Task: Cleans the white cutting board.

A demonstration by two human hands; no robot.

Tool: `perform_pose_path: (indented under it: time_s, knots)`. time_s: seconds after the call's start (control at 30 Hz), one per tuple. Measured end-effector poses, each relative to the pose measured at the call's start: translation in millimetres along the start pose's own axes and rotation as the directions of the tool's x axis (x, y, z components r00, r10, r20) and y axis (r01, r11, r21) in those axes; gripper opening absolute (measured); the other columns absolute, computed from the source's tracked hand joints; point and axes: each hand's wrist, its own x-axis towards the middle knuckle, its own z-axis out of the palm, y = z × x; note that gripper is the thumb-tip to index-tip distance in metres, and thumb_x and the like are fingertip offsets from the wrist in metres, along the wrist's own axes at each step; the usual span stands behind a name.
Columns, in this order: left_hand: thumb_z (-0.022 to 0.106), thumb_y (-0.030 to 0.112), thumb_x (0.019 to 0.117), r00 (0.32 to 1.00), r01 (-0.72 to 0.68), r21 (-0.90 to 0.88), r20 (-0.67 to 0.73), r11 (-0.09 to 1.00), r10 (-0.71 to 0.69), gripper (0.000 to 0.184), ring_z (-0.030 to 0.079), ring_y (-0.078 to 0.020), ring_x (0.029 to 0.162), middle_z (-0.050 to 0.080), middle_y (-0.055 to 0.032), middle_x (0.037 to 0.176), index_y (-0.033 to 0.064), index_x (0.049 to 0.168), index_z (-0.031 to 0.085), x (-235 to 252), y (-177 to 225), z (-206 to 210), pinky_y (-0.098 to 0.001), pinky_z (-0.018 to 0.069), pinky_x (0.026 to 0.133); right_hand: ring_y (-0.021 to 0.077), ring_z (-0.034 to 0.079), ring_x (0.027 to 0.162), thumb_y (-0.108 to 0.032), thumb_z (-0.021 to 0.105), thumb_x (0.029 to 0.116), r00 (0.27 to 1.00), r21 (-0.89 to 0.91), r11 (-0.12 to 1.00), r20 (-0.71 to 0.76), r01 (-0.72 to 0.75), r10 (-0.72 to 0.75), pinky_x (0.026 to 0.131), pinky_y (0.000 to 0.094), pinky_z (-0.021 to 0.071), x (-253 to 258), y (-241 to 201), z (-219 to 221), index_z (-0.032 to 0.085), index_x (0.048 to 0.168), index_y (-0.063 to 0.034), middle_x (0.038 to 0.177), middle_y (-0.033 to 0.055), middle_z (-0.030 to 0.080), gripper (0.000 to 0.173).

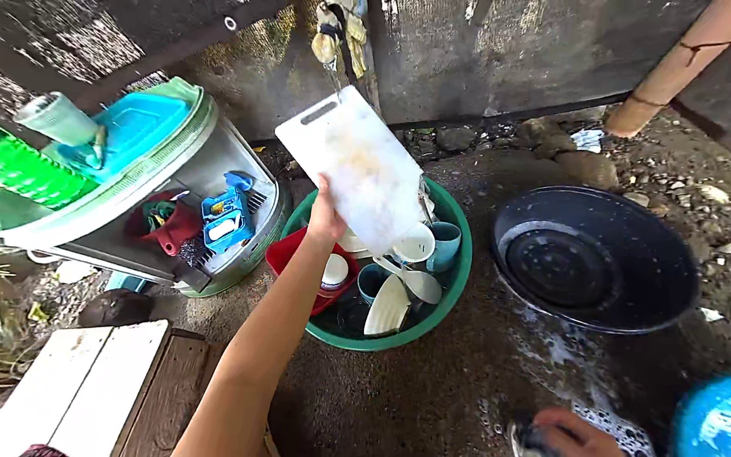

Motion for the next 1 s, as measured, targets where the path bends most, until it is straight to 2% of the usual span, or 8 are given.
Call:
perform_pose_path:
  time_s: [0.1,0.33,0.43,0.53,0.67,0.83,0.9,1.0]
  knots:
    - [0.019,0.065,0.1057,0.995,0.072,-0.069,0.076,0.995,-0.066,0.066,0.067,-0.0201,0.114,0.068,-0.0048,0.126,0.0199,0.143,0.049,-39,2,-4,-0.0458,0.0575,0.095,0.0044,0.067,0.085,-0.001,0.061,0.0814,0.975,0.326,0.921,-0.125,0.214,-0.182,0.073,0.0262,0.0575,20,-87,-18,0.072,0.097,-0.0090,0.094,-0.0049,0.072,0.021]
    - [0.015,0.058,0.1084,0.984,0.140,-0.404,0.156,0.904,-0.082,0.064,0.070,-0.0212,0.106,0.071,-0.0086,0.116,0.0136,0.138,0.051,-96,-11,18,-0.0446,0.0594,0.091,0.0230,0.059,0.129,-0.013,0.056,0.1004,0.667,-0.103,0.668,-0.053,0.737,-0.743,0.107,0.0434,0.0512,87,-290,90,0.072,0.128,-0.0120,0.139,0.0107,0.063,0.032]
    - [0.011,0.053,0.1095,0.980,0.127,-0.508,0.197,0.852,-0.028,0.065,0.070,-0.0152,0.105,0.071,-0.0062,0.113,0.0108,0.136,0.052,-109,-15,36,-0.0369,0.0592,0.090,0.0286,0.033,0.154,-0.026,0.046,0.1066,0.576,-0.428,0.469,0.158,0.772,-0.802,0.125,0.0593,0.0233,118,-308,137,0.059,0.147,-0.0321,0.163,0.0036,0.043,0.043]
    - [0.012,0.055,0.1091,0.967,0.171,-0.446,0.247,0.878,-0.062,0.065,0.067,-0.0177,0.111,0.069,-0.0075,0.121,0.0108,0.143,0.046,-118,-18,32,-0.0422,0.0576,0.095,0.0292,0.042,0.148,-0.020,0.049,0.1045,0.513,-0.490,0.431,0.040,0.758,-0.857,0.121,0.0559,0.0354,162,-321,138,0.066,0.140,-0.0258,0.158,0.0067,0.049,0.040]
    - [0.017,0.047,0.1117,0.957,0.216,-0.322,0.255,0.922,-0.135,0.059,0.066,-0.0246,0.115,0.064,-0.0156,0.129,0.0067,0.152,0.033,-134,-17,15,-0.0469,0.0565,0.097,0.0393,0.060,0.128,-0.013,0.047,0.1049,0.640,-0.427,0.708,-0.318,0.563,-0.700,0.101,0.0598,0.0519,197,-336,130,0.061,0.141,-0.0062,0.153,0.0203,0.050,0.039]
    - [0.013,0.049,0.1107,0.956,0.166,-0.364,0.288,0.917,-0.059,0.062,0.063,-0.0163,0.118,0.065,-0.0082,0.128,0.0084,0.147,0.041,-123,-6,-12,-0.0393,0.0540,0.101,0.0317,0.062,0.129,-0.015,0.056,0.1023,0.542,-0.324,0.560,-0.153,0.762,-0.826,0.109,0.0483,0.0511,131,-296,188,0.067,0.135,-0.0060,0.139,0.0185,0.063,0.035]
    - [0.013,0.049,0.1107,0.949,0.206,-0.387,0.304,0.899,-0.087,0.060,0.066,-0.0181,0.115,0.067,-0.0083,0.124,0.0089,0.144,0.044,-127,-7,-19,-0.0413,0.0559,0.099,0.0403,0.058,0.126,-0.015,0.058,0.0992,0.493,-0.428,0.507,-0.152,0.748,-0.856,0.102,0.0610,0.0456,144,-297,178,0.073,0.127,-0.0129,0.136,0.0173,0.065,0.031]
    - [0.016,0.048,0.1111,0.931,0.262,-0.360,0.338,0.895,-0.137,0.058,0.067,-0.0215,0.114,0.068,-0.0107,0.123,0.0095,0.145,0.043,-136,-9,-18,-0.0446,0.0571,0.097,0.0454,0.059,0.121,-0.015,0.061,0.1005,0.619,-0.467,0.678,-0.301,0.567,-0.725,0.101,0.0625,0.0486,174,-325,147,0.070,0.124,-0.0021,0.133,0.0251,0.061,0.028]
